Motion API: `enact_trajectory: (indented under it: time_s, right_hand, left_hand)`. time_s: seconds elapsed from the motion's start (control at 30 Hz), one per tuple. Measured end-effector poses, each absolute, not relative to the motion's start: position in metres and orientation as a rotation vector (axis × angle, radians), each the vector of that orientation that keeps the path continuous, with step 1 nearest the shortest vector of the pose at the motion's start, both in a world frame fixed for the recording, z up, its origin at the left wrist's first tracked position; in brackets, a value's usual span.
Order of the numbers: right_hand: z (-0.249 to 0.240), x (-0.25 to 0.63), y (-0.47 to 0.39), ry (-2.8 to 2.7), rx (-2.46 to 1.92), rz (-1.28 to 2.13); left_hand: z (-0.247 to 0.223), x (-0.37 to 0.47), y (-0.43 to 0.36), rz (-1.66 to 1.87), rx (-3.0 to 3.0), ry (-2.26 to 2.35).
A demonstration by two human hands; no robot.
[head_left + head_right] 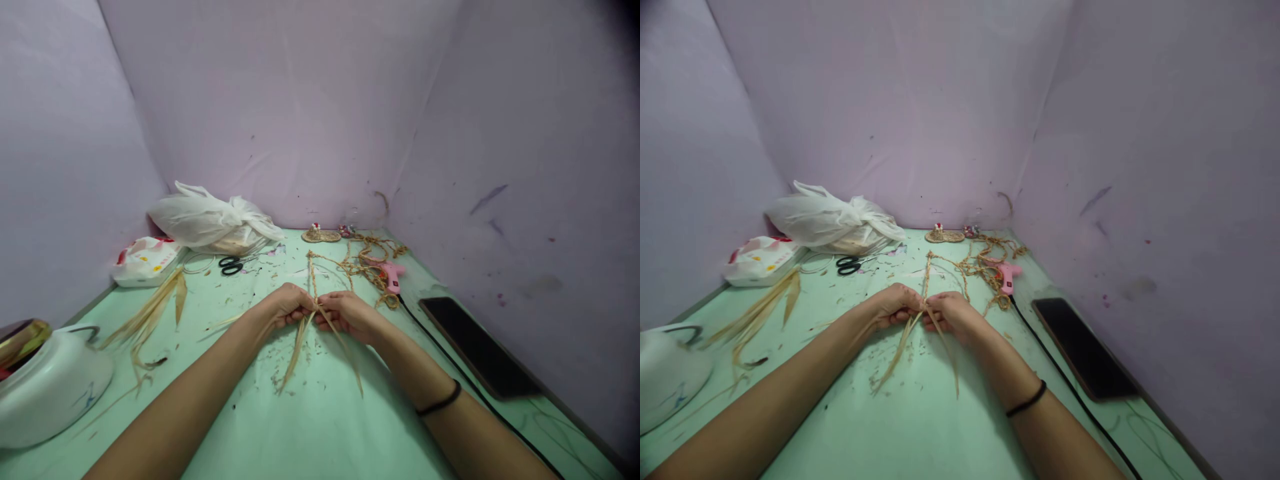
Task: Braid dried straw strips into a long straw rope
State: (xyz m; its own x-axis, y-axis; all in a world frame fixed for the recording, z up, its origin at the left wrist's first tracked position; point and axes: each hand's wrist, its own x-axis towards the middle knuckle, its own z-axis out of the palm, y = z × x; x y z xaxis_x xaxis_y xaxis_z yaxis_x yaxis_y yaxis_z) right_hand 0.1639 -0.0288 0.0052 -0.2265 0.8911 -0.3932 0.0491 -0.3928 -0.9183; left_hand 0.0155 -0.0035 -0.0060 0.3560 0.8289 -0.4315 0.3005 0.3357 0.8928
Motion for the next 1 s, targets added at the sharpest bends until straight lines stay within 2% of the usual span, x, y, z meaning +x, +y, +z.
enact_trajectory:
  time_s: [0.07, 0.27, 0.5, 0.77, 0.9, 1.0]
  right_hand:
    - [0.0, 0.161, -0.029, -1.22, -1.374, 1.696]
    - [-0.016, 0.161, -0.023, -1.412, -1.491, 1.418]
    - [-0.019, 0.159, -0.023, -1.31, -1.442, 1.5]
    - [-0.022, 0.156, -0.025, -1.055, -1.364, 1.533]
    - [-0.019, 0.158, -0.025, -1.096, -1.321, 1.616]
    - [-0.015, 0.163, -0.025, -1.174, -1.266, 1.719]
  left_hand:
    - [-0.008, 0.016, -0.003, 0.489, 1.26, 1.225]
    - [0.004, 0.018, -0.007, 0.402, 1.404, 1.377]
    - [0.032, 0.025, -0.022, 0.244, 1.777, 1.7]
    - [0.031, 0.059, -0.06, 0.2, 2.22, 1.888]
    - [0.035, 0.043, -0.044, 0.24, 2.041, 1.738]
    - [0.034, 0.025, -0.024, 0.478, 1.634, 1.718]
